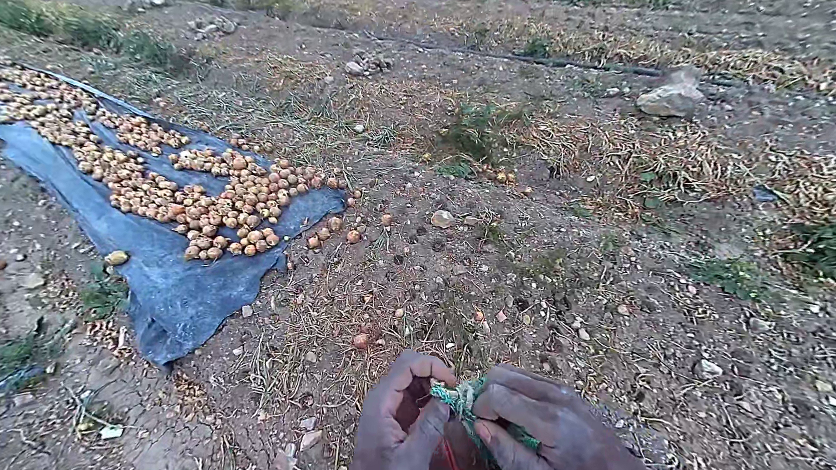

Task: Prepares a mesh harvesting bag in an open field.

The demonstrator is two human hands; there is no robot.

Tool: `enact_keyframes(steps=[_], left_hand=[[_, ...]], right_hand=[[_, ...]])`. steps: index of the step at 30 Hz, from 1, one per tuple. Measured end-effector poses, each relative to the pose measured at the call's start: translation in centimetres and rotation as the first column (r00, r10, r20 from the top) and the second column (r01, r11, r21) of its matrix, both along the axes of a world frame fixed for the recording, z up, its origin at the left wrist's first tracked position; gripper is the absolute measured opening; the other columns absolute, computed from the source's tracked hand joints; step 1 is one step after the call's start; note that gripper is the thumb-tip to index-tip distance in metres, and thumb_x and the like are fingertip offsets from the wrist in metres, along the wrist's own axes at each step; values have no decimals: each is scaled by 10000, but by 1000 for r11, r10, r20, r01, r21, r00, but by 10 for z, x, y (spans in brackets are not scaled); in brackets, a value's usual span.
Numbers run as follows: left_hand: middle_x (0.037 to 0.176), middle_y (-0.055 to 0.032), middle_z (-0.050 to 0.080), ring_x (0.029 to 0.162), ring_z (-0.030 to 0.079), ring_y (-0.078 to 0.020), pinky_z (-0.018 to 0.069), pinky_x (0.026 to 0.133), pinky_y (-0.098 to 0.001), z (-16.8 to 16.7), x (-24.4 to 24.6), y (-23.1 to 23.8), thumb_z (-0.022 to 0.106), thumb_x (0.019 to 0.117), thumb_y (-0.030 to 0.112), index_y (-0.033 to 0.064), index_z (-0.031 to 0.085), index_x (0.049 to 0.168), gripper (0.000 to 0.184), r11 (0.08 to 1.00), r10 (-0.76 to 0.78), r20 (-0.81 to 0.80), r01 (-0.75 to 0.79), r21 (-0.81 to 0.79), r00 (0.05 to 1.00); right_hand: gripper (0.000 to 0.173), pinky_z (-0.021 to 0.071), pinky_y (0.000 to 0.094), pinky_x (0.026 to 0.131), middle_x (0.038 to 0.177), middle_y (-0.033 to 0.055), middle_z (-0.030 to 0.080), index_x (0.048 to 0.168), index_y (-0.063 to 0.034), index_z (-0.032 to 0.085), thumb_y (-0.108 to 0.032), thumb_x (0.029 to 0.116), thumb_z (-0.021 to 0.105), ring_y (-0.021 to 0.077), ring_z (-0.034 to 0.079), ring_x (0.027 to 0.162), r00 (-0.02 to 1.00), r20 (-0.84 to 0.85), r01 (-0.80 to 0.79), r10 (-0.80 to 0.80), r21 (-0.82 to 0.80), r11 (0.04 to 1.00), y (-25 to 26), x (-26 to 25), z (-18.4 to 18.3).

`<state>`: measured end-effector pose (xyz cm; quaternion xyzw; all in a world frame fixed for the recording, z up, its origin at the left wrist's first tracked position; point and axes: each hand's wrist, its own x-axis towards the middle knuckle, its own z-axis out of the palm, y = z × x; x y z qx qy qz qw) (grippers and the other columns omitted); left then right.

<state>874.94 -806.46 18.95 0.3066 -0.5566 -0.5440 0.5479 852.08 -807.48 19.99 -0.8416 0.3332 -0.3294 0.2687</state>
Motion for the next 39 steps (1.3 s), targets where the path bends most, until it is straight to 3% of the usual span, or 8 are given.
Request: enact_keyframes(steps=[5, 12, 16, 18, 20, 26, 33, 39], left_hand=[[1241, -212, 604, 1002, 665, -265, 619, 840, -389, -3, -10, -11, 639, 964, 60, -82, 620, 1246, 316, 991, -128, -14, 128, 39, 992], [1118, -165, 642, 851, 666, -207, 618, 706, -336, -10, -25, -18, 676, 983, 95, -45, 668, 1133, 206, 993, -118, 48, 116, 32, 992], [1093, -153, 644, 780, 647, -188, 596, 639, -313, -15, -32, -19, 652, 1001, 108, -36, 668, 1124, 190, 994, -106, 54, 104, 30, 993], [1086, -159, 649, 745, 649, -186, 594, 597, -311, -16, -33, -21, 649, 1007, 118, -32, 664, 1137, 199, 993, -104, 42, 101, 53, 994], [1086, -165, 644, 731, 645, -184, 590, 587, -307, -16, -34, -23, 650, 1011, 124, -31, 657, 1144, 205, 991, -108, 16, 107, 77, 994], [1073, -175, 650, 706, 639, -184, 582, 576, -308, -16, -35, -28, 650, 1009, 116, -37, 649, 1151, 209, 985, -124, -21, 126, 116, 992], [1075, -188, 659, 697, 652, -195, 593, 572, -313, -16, -33, -33, 645, 1010, 101, -45, 640, 1165, 212, 980, -136, -52, 142, 140, 989], [1048, -201, 662, 666, 647, -206, 596, 561, -322, -14, -32, -38, 657, 994, 58, -55, 630, 1164, 205, 983, -104, -47, 110, 144, 993]], right_hand=[[223, 589, 304, 716, 951, 5, 676, 1019, -158, 714, -330, 1037, 574, 113, 665, 851, 990, 139, 32, -39, 52, 998, -7, -7, -11], [253, 578, 308, 707, 904, -7, 675, 990, -143, 718, -327, 1048, 553, 106, 653, 821, 970, 222, 64, -102, 173, 983, -9, -27, -19], [198, 587, 299, 643, 894, -48, 674, 1056, -193, 699, -374, 1005, 637, 90, 652, 753, 927, 219, 259, -306, 218, 941, -7, -27, -16], [252, 590, 297, 622, 954, -44, 653, 1165, -210, 644, -352, 963, 692, 107, 639, 757, 887, 263, 341, -379, 180, 923, -5, -24, -9], [203, 577, 265, 617, 959, -41, 657, 1110, -199, 666, -299, 940, 716, 97, 637, 771, 887, 283, 357, -365, 80, 931, -3, -23, 0], [90, 607, 234, 702, 1000, -70, 703, 1020, -239, 743, -290, 954, 709, 40, 681, 851, 930, 55, 364, -362, -18, 931, 0, -21, -2], [97, 595, 189, 641, 944, -114, 702, 1006, -256, 755, -316, 958, 695, -7, 666, 771, 903, 26, 426, -429, 81, 901, -4, -17, -2], [107, 587, 213, 637, 922, -103, 692, 977, -246, 742, -334, 952, 686, 4, 664, 779, 895, -58, 438, -442, -62, 897, -12, -7, -1]])
